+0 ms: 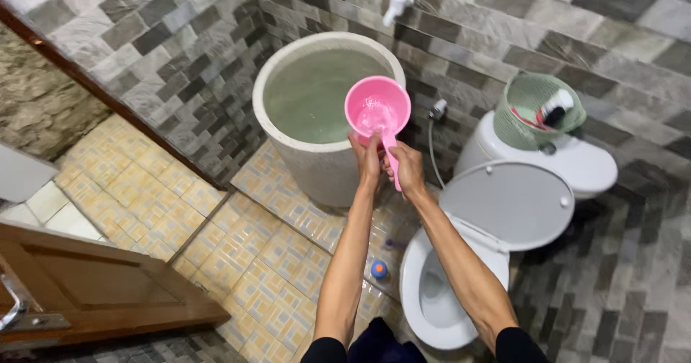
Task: The person scrubs the inside of a toilet bowl with a purple brush, then wipes the rim and seat with their hands. They scoop water from a large container using a pink scoop and pour it into the toilet bowl multiple times.
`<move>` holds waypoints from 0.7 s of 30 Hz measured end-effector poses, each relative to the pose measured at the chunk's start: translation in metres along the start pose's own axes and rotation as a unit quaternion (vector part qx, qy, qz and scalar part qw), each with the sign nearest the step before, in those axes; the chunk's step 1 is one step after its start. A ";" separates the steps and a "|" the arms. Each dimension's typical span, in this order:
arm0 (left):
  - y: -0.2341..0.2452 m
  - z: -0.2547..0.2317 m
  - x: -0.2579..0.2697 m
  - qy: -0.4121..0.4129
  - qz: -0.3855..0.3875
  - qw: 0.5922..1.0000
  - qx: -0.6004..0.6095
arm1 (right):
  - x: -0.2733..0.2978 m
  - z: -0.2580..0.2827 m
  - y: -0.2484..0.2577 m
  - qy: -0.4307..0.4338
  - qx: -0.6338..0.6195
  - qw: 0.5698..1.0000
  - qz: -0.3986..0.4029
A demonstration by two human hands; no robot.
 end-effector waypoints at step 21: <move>0.129 0.324 0.206 0.329 0.053 0.909 -0.251 | 0.279 -0.260 0.191 -0.231 0.066 0.957 -0.160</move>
Point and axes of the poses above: each hand's wrist, its own x-axis away from the middle knuckle, its own y-axis out of the back of the hand, z = x × y, the point moved 5 cm from there along -x, towards the middle knuckle, and after that the axes turned 13 degrees about x, right-handed, at the moved point
